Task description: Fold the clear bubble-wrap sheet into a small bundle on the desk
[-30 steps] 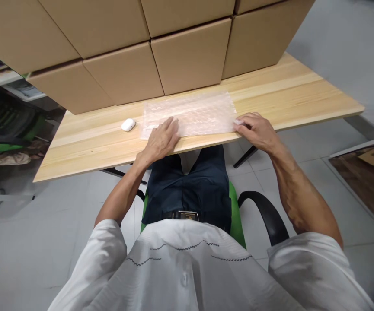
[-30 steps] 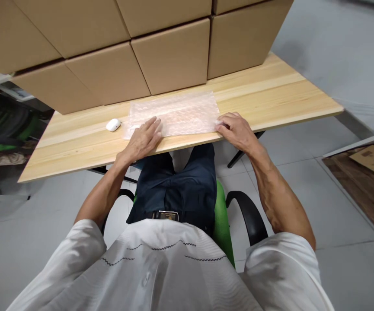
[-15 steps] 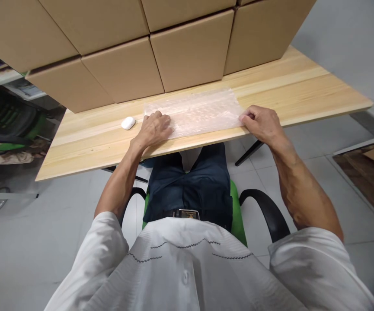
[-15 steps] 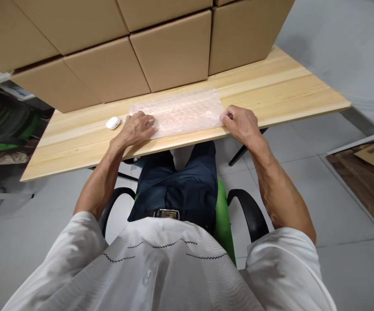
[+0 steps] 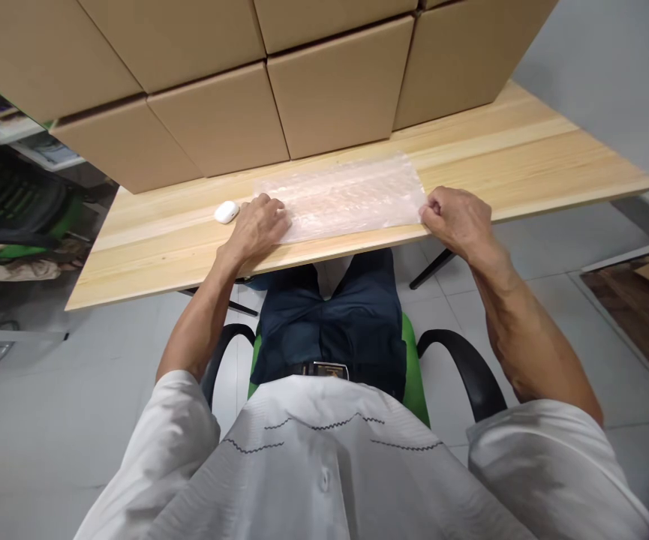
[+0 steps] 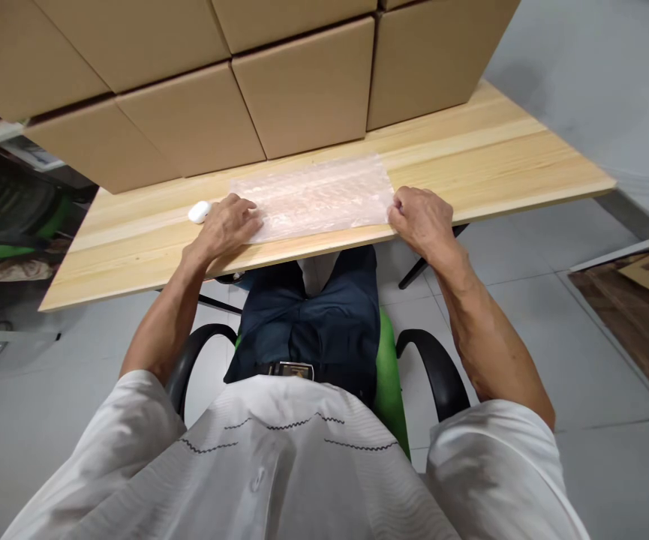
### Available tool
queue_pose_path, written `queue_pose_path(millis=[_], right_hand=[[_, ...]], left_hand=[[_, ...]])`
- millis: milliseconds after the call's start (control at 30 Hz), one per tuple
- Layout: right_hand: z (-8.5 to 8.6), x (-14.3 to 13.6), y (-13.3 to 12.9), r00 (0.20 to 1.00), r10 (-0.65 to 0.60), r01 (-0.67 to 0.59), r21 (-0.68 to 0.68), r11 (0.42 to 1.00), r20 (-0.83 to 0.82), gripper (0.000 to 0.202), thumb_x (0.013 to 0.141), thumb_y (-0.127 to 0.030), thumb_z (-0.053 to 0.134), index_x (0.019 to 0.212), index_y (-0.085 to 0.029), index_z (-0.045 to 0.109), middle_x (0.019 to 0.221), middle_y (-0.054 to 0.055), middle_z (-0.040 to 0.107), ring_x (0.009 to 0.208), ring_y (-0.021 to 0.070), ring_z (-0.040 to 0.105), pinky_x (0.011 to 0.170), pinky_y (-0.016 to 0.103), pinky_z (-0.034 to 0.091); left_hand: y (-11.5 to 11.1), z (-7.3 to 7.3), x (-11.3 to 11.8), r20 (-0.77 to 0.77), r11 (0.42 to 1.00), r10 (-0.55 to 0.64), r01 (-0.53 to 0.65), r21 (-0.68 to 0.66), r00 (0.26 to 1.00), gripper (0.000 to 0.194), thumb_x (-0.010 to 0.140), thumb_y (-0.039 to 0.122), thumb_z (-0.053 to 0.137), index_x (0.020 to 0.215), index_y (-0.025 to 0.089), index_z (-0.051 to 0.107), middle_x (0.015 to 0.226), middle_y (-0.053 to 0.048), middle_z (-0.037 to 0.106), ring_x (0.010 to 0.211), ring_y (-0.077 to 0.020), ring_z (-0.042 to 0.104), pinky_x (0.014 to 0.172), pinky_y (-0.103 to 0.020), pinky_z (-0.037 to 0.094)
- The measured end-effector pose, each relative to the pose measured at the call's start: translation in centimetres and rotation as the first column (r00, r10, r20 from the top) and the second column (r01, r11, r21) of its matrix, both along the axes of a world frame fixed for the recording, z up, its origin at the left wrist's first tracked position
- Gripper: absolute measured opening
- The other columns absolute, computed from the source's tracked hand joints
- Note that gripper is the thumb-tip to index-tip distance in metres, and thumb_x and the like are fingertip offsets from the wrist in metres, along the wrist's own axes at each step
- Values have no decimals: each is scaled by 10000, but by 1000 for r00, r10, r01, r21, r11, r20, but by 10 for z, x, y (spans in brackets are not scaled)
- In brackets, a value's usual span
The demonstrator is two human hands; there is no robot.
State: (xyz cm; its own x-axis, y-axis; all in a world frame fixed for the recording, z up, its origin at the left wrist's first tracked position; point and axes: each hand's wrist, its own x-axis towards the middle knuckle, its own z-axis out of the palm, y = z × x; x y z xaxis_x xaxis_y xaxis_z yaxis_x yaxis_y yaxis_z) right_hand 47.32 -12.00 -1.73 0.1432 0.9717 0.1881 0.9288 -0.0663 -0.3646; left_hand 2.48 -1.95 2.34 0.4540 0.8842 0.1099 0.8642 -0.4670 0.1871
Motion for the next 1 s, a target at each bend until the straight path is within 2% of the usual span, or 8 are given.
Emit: queue_pose_path(millis=[100,233,300,367,500,667,800,1000], right_hand=[[-2,-1,-1,1000,-5,5,9,1000,4,285,1150,-473,604,1133,-332,852,1161,219,882,1306,523,777,1029,644,640],[-5,-4,-1,999,-29,28,39,999,22,315,1153,-448,574,1164,-318,861,1172,223,879,1305,516,773,1027,640,643],[-7,-6,-2,999,-24,23,48,999,28,316,1151,-436,572,1172,-311,861,1165,228,875,1291,514,770,1030,640,633],[-7,-7,-2,1000,-14,12,56,998,27,297,1153,-436,575,1160,-313,846,1158,226,872,1286,513,759,1034,636,622],[-8,-8,-4,1000,-6,5,45,999,10,187,1153,-397,591,1064,-319,736,1220,240,863,1296,493,739,1042,597,573],[-9,-8,-6,998,-33,30,57,998,45,108,1107,-274,578,1020,-302,635,1293,276,867,1226,435,712,994,538,489],[-9,-9,-5,997,-34,31,42,999,75,114,1115,-253,593,1059,-273,689,1294,294,872,1194,426,725,967,517,456],[-15,-8,0,978,-93,82,63,995,187,224,1130,-181,614,1170,-180,834,1278,259,904,1142,354,713,939,443,437]], left_hand=[[-18,-3,10,41,994,-43,39,101,998,517,1270,455,619,1700,213,771,1683,-238,790,1601,-461,714,1458,-681,502],[-61,-17,41,-37,960,-247,250,126,968,725,1318,618,578,1947,258,593,2017,-202,607,1966,-483,451,1662,-736,216],[-80,-28,56,-102,935,-330,340,98,938,759,1319,642,568,1993,293,559,2105,-171,512,2034,-484,346,1689,-737,153],[-89,-39,67,-141,923,-368,380,67,919,792,1319,653,544,2028,301,523,2133,-160,476,2052,-486,312,1696,-751,153],[-88,-52,71,-156,939,-334,343,32,929,829,1337,683,452,2068,292,461,2140,-167,462,2045,-482,336,1692,-776,169],[-83,-51,64,-150,954,-294,298,5,944,828,1337,742,457,2060,341,482,2154,-148,438,2030,-516,357,1657,-828,232],[-83,-50,62,-161,963,-270,270,-25,949,861,1335,758,470,2073,316,458,2161,-193,403,2028,-567,329,1609,-884,300],[-84,-46,51,-172,975,-220,213,-54,960,861,1327,769,525,2072,341,464,2170,-173,390,2039,-564,301,1619,-883,272]])
